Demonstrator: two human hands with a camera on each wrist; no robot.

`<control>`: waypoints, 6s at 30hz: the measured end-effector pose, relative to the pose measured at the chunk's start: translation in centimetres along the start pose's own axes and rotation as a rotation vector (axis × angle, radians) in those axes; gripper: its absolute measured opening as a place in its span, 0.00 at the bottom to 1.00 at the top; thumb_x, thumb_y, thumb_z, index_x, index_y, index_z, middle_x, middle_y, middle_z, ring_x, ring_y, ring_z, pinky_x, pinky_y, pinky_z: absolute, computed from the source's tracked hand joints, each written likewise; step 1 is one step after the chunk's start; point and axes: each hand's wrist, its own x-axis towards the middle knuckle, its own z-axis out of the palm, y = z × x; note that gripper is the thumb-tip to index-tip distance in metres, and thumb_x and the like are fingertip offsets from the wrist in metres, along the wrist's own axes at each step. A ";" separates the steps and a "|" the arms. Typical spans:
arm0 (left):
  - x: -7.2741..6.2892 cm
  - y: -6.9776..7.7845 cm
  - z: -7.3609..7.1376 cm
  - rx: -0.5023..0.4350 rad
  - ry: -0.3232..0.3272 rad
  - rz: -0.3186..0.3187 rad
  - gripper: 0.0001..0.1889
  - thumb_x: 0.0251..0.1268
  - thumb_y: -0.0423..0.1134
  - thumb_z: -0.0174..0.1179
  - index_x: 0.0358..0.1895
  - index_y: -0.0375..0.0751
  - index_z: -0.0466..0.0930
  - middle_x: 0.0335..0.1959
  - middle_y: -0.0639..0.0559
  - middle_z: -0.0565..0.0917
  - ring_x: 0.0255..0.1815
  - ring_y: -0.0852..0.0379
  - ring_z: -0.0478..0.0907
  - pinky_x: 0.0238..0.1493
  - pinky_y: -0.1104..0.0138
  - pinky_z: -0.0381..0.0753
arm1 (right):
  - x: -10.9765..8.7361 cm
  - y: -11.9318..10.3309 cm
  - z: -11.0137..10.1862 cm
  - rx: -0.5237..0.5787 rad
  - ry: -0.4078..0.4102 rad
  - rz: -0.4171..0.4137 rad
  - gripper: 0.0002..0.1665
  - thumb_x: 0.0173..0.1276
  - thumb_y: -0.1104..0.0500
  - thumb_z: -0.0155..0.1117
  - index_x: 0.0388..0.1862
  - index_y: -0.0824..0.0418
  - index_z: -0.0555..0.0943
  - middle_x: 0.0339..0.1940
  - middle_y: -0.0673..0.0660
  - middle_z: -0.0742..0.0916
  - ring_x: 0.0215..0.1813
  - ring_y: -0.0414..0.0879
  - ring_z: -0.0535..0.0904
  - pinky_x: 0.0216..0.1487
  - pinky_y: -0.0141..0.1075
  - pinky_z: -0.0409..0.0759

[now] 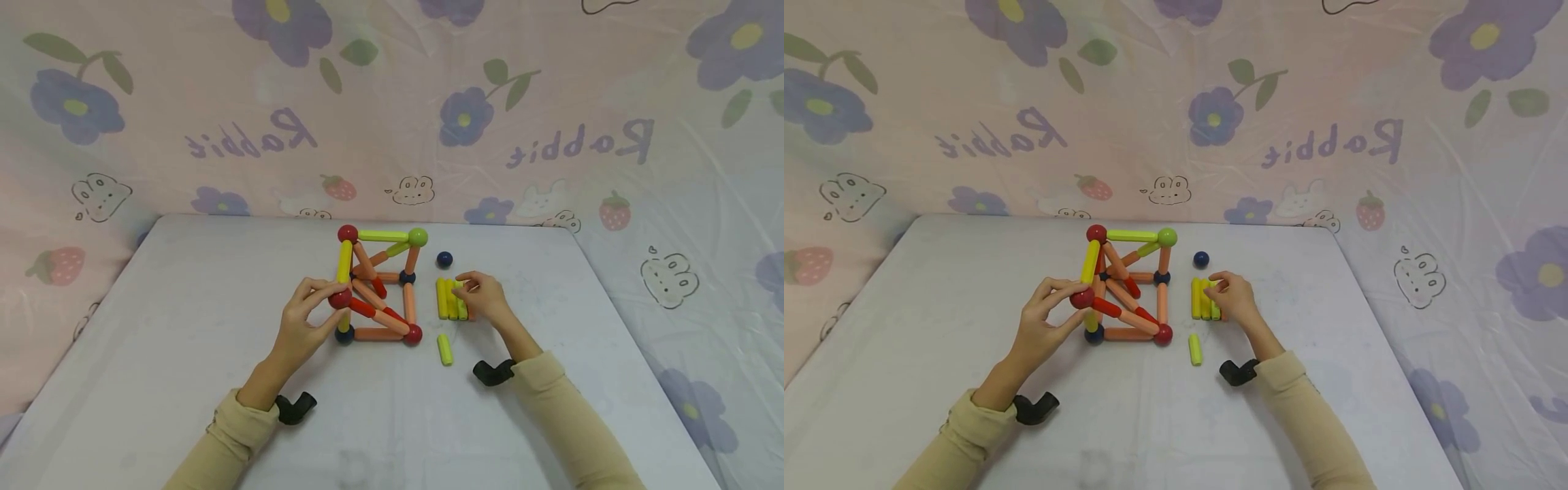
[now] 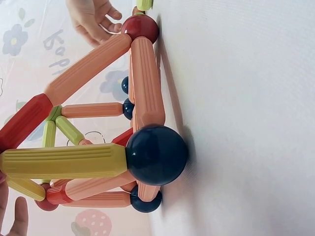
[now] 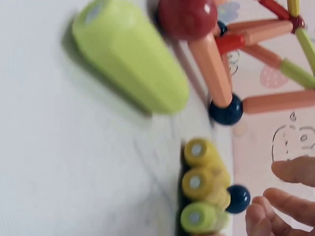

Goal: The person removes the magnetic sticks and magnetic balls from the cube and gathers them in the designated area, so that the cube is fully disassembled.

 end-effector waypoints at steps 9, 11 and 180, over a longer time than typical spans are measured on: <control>0.0 -0.1 0.0 -0.010 0.004 0.000 0.26 0.40 0.18 0.71 0.50 0.31 0.82 0.42 0.41 0.78 0.48 0.48 0.78 0.60 0.84 0.72 | -1.1 -2.9 1.7 0.052 -0.030 -0.102 0.19 0.65 0.59 0.64 0.52 0.69 0.80 0.34 0.63 0.84 0.35 0.47 0.77 0.32 0.27 0.72; 0.0 -0.1 0.1 -0.017 0.006 -0.002 0.26 0.40 0.18 0.71 0.50 0.31 0.82 0.41 0.41 0.78 0.48 0.49 0.78 0.59 0.83 0.72 | -1.2 -3.5 2.1 0.061 -0.031 -0.134 0.18 0.65 0.60 0.65 0.51 0.69 0.80 0.34 0.63 0.84 0.34 0.46 0.77 0.31 0.27 0.72; -0.1 0.0 0.0 -0.017 0.011 -0.007 0.28 0.38 0.16 0.71 0.50 0.32 0.82 0.42 0.41 0.77 0.48 0.49 0.78 0.59 0.84 0.72 | -3.0 -8.0 4.2 0.140 0.075 -0.361 0.14 0.65 0.61 0.66 0.46 0.67 0.82 0.42 0.63 0.88 0.47 0.54 0.85 0.47 0.42 0.85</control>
